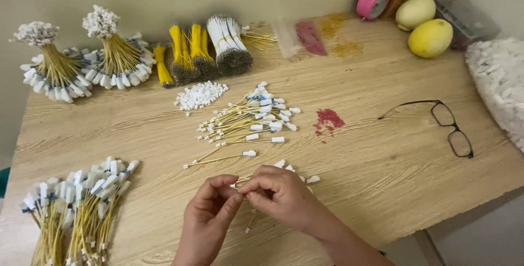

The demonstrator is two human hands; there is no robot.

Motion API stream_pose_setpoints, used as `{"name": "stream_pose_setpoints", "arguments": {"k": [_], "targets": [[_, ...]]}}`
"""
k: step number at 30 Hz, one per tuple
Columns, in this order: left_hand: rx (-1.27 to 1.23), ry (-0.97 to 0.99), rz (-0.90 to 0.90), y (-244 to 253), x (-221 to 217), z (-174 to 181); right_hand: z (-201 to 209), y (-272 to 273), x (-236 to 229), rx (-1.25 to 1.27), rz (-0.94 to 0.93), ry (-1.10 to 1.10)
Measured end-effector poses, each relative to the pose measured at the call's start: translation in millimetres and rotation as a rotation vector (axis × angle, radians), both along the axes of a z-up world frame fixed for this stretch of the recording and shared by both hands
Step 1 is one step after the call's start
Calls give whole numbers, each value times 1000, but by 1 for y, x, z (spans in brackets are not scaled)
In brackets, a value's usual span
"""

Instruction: Manually assembling small yellow wire components with white plastic connectors on a workbench.

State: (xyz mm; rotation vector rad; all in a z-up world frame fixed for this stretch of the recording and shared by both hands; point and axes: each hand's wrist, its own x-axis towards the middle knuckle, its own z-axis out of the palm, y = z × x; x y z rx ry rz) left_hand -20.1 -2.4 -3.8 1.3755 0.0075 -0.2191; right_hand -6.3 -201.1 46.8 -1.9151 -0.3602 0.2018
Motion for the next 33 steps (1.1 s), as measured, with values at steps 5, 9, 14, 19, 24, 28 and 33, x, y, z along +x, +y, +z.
{"name": "stream_pose_setpoints", "arguments": {"k": [5,9,14,19,24,28,33], "targets": [[411,-24,30,13,5,13,8,-37,18,-299,-313,174],[813,-48,122,36,12,16,-19,-101,31,-636,-625,206],[1080,-142,191,53,40,16,-38,-123,46,-795,-655,109],[1264,-277,216,55,66,9,-62,-133,55,-862,-600,-25],[1326,-346,194,54,71,5,-64,-138,53,-833,-649,-93],[1310,-359,198,59,73,-3,-65,-144,53,-742,-732,-61],[1391,-411,209,59,78,-10,-57,-148,49,-416,-798,33]]}}
